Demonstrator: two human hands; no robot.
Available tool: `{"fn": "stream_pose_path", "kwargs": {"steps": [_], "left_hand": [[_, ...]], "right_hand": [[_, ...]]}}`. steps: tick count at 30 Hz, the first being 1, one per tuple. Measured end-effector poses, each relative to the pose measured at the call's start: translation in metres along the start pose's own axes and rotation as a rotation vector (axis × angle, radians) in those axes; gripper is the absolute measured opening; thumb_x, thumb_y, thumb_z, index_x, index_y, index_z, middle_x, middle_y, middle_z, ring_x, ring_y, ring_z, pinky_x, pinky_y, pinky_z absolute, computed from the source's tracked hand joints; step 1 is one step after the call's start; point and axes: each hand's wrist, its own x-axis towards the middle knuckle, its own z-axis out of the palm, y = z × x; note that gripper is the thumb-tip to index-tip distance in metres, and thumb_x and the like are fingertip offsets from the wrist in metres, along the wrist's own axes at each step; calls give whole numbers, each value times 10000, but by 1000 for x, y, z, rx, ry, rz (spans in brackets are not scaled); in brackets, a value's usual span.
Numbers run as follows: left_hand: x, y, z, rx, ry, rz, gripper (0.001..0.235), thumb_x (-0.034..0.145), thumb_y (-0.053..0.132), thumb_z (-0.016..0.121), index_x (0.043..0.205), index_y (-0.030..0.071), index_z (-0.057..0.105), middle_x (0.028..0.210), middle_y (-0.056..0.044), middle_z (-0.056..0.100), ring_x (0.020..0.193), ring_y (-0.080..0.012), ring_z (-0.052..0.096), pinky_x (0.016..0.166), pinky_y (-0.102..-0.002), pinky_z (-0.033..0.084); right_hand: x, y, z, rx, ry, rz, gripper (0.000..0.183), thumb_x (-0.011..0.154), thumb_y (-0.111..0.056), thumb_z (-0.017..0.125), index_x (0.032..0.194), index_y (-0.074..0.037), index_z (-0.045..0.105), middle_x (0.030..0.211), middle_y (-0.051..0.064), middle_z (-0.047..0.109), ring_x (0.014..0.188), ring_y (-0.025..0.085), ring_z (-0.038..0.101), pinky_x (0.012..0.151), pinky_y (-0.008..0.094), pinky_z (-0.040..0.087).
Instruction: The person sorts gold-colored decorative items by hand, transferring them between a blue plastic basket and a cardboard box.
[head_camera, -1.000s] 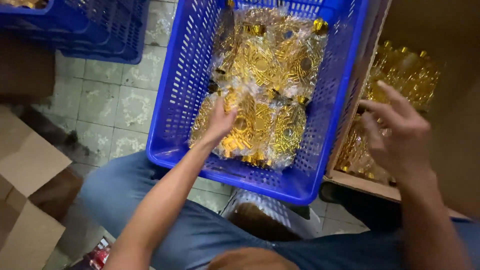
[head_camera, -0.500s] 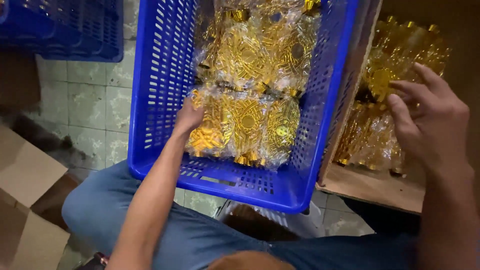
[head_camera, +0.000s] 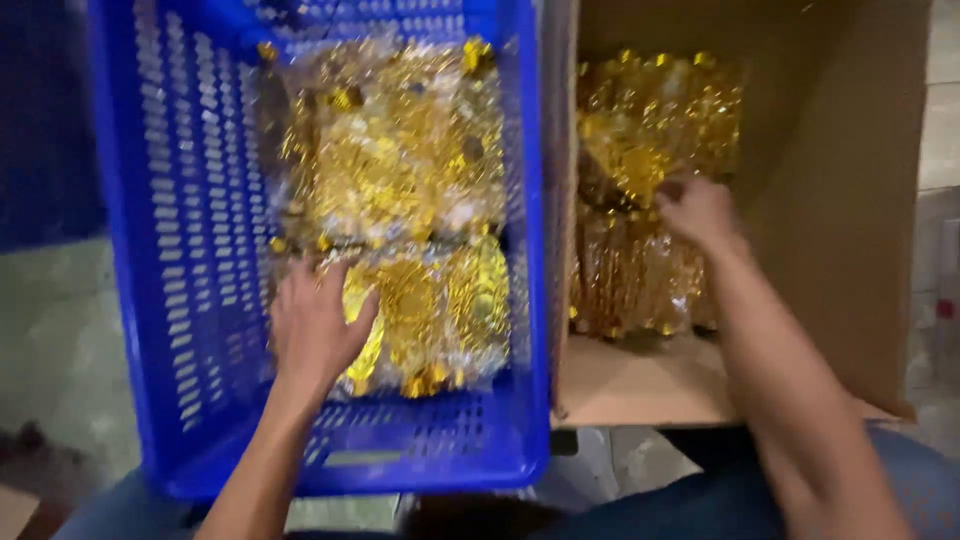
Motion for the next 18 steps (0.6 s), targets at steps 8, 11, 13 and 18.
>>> {"fn": "stream_pose_path", "kwargs": {"steps": [8,11,13,18], "left_hand": [[1,20,-8,-57,-52,44,495,836,394,706,1287,198,659,1446,-230,492,1320,-415,495,1020,-582,452],[2,25,-10,-184,-106,44,492,849,344,698,1292,135,649,1432,-263,461,1334,-438,461,1006,-571,453],[1,23,-7,-233,-125,42,480,867,343,682,1295,129,642,1428,-230,473,1353,-410,453,1029,-544,448],[-7,46,-32,-404,-17,193,410,880,239,682,1246,57,650,1243,-161,633,1120,-329,624,938,-448,502]], "right_hand": [[23,-95,-17,-155,-84,-69,770,717,-87,876,1400,-19,527,1182,208,621,883,330,639,723,416,596],[27,-98,-4,-147,0,-27,754,854,82,587,1555,-136,415,1538,281,406,1317,495,481,1104,649,375],[41,-83,15,-273,-43,-75,618,1134,-150,357,1647,-70,20,586,118,588,438,270,593,305,362,506],[27,-125,-121,-313,-410,128,228,1055,-158,520,1062,-87,737,961,159,675,762,266,676,730,414,602]]}}
